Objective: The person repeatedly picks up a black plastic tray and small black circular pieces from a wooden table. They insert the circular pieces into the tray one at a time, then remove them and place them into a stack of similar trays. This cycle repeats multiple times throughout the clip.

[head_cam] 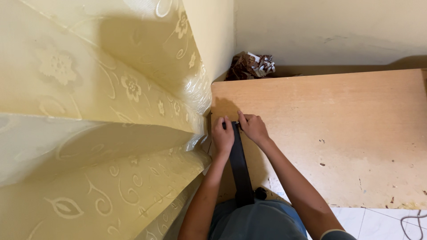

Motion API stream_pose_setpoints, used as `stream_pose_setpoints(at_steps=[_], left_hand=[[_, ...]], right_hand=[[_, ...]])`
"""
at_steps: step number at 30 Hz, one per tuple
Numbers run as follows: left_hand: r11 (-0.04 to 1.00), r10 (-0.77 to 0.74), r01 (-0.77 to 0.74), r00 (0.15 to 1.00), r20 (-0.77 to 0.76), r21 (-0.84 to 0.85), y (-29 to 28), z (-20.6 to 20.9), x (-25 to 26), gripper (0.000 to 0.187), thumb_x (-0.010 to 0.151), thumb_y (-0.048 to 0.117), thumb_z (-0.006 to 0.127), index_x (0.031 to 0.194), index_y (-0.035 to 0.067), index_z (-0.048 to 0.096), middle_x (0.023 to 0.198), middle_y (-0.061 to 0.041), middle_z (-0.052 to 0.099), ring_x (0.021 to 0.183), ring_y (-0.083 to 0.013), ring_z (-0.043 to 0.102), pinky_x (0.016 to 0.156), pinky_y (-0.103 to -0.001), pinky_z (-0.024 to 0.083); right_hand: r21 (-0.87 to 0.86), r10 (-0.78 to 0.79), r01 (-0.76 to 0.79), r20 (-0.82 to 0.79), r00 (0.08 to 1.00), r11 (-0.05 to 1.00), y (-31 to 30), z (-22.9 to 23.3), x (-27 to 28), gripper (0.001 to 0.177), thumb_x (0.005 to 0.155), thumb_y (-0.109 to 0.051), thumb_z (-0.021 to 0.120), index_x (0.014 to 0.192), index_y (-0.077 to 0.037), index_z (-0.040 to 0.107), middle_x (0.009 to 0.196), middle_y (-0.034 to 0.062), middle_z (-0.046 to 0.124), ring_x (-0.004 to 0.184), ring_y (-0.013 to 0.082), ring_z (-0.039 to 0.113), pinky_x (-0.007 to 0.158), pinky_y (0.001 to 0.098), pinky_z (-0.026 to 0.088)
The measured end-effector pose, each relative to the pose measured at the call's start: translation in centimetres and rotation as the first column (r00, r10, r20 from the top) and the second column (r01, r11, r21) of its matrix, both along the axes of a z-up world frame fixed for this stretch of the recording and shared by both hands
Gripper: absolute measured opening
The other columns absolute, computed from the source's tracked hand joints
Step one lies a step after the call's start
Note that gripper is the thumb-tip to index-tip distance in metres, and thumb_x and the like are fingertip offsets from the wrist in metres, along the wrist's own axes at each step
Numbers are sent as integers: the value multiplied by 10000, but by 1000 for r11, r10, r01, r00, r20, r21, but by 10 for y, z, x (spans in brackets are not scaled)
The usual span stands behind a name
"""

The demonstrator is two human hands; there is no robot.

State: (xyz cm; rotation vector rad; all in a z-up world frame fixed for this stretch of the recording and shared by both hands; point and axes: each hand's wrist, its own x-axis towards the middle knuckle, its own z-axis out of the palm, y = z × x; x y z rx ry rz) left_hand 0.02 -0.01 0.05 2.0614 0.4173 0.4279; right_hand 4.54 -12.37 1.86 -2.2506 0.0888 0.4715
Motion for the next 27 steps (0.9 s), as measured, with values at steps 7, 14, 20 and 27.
stream_pose_setpoints(at_steps=[7, 14, 20, 27], left_hand=[[999, -29, 26, 996, 85, 37, -4, 5, 2, 243, 1013, 146, 573, 832, -16, 584, 837, -202, 637, 796, -407, 620, 704, -483, 476], [998, -44, 41, 994, 100, 39, -8, 7, 6, 249, 1011, 137, 584, 818, -20, 573, 819, -200, 629, 777, -406, 618, 684, -487, 465], [999, -31, 30, 997, 64, 22, -11, 6, 7, 271, 1001, 134, 594, 782, -22, 556, 770, -203, 607, 691, -394, 607, 629, -484, 456], [996, -28, 21, 996, 86, 86, -11, 3, 8, 285, 999, 133, 601, 767, -22, 542, 763, -203, 600, 707, -405, 596, 639, -491, 447]], right_hand=[[158, 83, -78, -24, 996, 984, -14, -17, 19, 626, 1031, -480, 525, 676, -11, 739, 613, 130, 711, 571, 225, 675, 622, 362, 542], [445, 22, 74, -207, 978, 892, -24, -42, 18, 594, 1041, -472, 514, 731, -8, 714, 607, 59, 665, 457, 114, 546, 446, 274, 446], [436, -173, 243, -196, 965, 867, -16, -45, 2, 585, 1037, -460, 515, 758, 9, 727, 592, 82, 640, 454, 147, 539, 450, 317, 435], [-12, -70, 71, 50, 996, 997, -12, -13, 0, 610, 1049, -473, 475, 752, -24, 762, 652, 170, 705, 615, 308, 688, 661, 419, 548]])
